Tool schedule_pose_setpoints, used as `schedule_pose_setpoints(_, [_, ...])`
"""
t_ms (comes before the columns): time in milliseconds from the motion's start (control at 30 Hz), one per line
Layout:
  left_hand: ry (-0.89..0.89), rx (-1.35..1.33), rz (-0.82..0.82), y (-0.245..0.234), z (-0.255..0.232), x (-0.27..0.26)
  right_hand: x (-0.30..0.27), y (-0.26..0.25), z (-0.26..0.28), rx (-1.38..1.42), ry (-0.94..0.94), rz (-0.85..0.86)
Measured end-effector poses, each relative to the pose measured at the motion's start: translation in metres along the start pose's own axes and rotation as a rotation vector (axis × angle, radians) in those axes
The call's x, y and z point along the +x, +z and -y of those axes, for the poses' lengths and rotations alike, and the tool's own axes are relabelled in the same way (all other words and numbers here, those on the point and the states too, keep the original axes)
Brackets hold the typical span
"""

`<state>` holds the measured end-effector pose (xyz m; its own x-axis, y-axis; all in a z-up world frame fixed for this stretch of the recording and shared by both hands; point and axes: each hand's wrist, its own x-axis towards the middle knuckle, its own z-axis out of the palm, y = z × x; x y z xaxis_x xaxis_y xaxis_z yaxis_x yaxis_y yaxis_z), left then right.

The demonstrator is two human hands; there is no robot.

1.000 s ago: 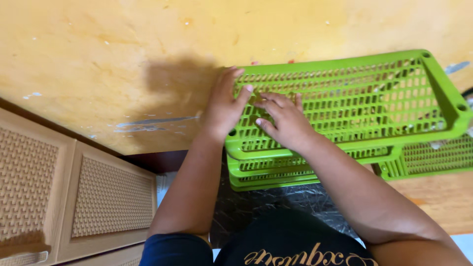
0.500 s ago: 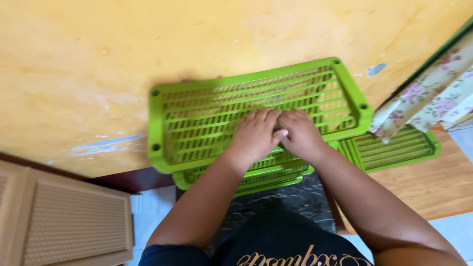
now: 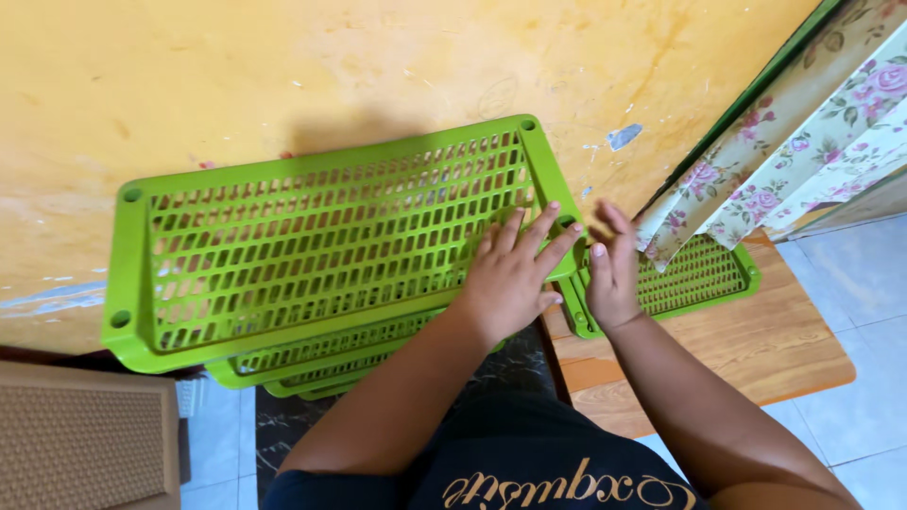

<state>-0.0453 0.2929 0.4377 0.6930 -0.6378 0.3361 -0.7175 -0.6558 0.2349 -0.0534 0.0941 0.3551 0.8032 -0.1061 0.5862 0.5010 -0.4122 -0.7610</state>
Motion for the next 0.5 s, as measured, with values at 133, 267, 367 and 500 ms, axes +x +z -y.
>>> schedule_pose_setpoints(133, [-0.021,0.167,-0.032,0.02,-0.007,0.009,-0.003,0.01,-0.047,0.293,0.173,0.201])
schedule_pose_setpoints(267, [0.001,0.171,-0.028,0.028,-0.007,0.013,-0.004,0.019,-0.078,0.634,0.53,0.317])
schedule_pose_setpoints(367, [0.052,0.168,-0.108,0.025,-0.004,0.008,-0.003,0.024,-0.08,0.932,0.723,0.339])
schedule_pose_setpoints(500, [0.066,0.154,-0.154,0.023,-0.007,0.009,0.003,0.028,-0.07,1.033,0.769,0.337])
